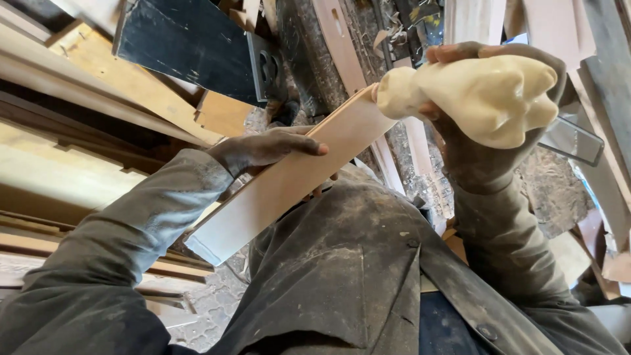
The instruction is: Applying wood glue to the joints of wooden frame components in preparation for assembly.
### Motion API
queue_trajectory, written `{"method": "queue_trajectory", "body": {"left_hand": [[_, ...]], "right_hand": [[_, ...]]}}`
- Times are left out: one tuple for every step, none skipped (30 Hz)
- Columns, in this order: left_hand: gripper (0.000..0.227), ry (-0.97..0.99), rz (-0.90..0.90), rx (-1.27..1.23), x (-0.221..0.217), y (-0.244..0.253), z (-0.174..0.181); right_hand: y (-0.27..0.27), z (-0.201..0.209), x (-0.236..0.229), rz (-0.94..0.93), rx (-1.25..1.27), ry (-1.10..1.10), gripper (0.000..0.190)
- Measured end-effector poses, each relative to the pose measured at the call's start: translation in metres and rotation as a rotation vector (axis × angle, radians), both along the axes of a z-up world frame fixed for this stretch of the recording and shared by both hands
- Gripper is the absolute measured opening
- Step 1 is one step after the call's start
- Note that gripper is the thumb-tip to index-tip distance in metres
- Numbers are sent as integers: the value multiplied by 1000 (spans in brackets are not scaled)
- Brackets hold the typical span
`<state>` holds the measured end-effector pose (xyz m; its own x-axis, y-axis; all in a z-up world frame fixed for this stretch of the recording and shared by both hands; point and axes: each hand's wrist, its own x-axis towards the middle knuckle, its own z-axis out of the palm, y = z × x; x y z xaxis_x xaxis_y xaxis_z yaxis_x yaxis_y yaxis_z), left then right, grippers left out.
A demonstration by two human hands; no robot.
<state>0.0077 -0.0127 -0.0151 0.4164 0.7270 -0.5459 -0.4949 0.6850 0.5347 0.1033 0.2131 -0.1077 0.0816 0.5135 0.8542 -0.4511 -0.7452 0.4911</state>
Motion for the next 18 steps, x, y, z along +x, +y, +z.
{"method": "queue_trajectory", "body": {"left_hand": [[66, 5, 13, -16, 0, 0, 1], [63, 10, 25, -32, 1, 0, 1], [63, 5, 28, -28, -1, -1, -1], [66, -28, 18, -4, -3, -1, -4], [68, -61, 13, 14, -4, -4, -6], [68, -68, 20, 13, -3, -4, -4], [65, -53, 31, -17, -4, -4, 0], [61, -37, 42, -48, -5, -4, 3], [61, -36, 48, -52, -6, -4, 5], [63, -23, 37, -72, -6, -3, 7], [64, -10, 16, -94, -5, -2, 10], [64, -8, 14, -98, -3, -2, 6], [63, -17, 1, -54, -1, 0, 2], [62, -26, -13, -10, 0, 3, -2], [62, -26, -32, -8, 2, 4, 2], [58, -19, -28, -20, 4, 5, 5], [55, -11, -20, -29, 6, 7, 8], [55, -12, -34, -24, 6, 10, 7]], "right_hand": [[5, 9, 8, -442, 8, -424, 93], [10, 19, 16, -878, 35, -839, 110], [3, 24, 14, -877, 42, -842, 110], [-5, 29, 8, -926, 165, -971, 96], [-15, 35, 2, -964, 290, -1101, 82], [16, 47, 42, -1000, 420, -1228, 68], [18, 75, 71, -1030, 554, -1343, 55], [-10, 106, 101, -1057, 693, -1455, 43], [-13, 109, 94, -1050, 693, -1452, 43], [-16, 112, 87, -1033, 701, -1457, 41], [-21, 114, 83, -1023, 702, -1466, 40], [-25, 118, 79, -1013, 702, -1475, 40], [-28, 121, 78, -1014, 698, -1489, 41], [-31, 125, 76, -1016, 693, -1503, 43], [-33, 130, 76, -1022, 688, -1519, 46], [-36, 135, 75, -1029, 683, -1536, 49], [-36, 140, 74, -1034, 683, -1549, 53], [-34, 137, 79, -1048, 677, -1555, 53]]}}
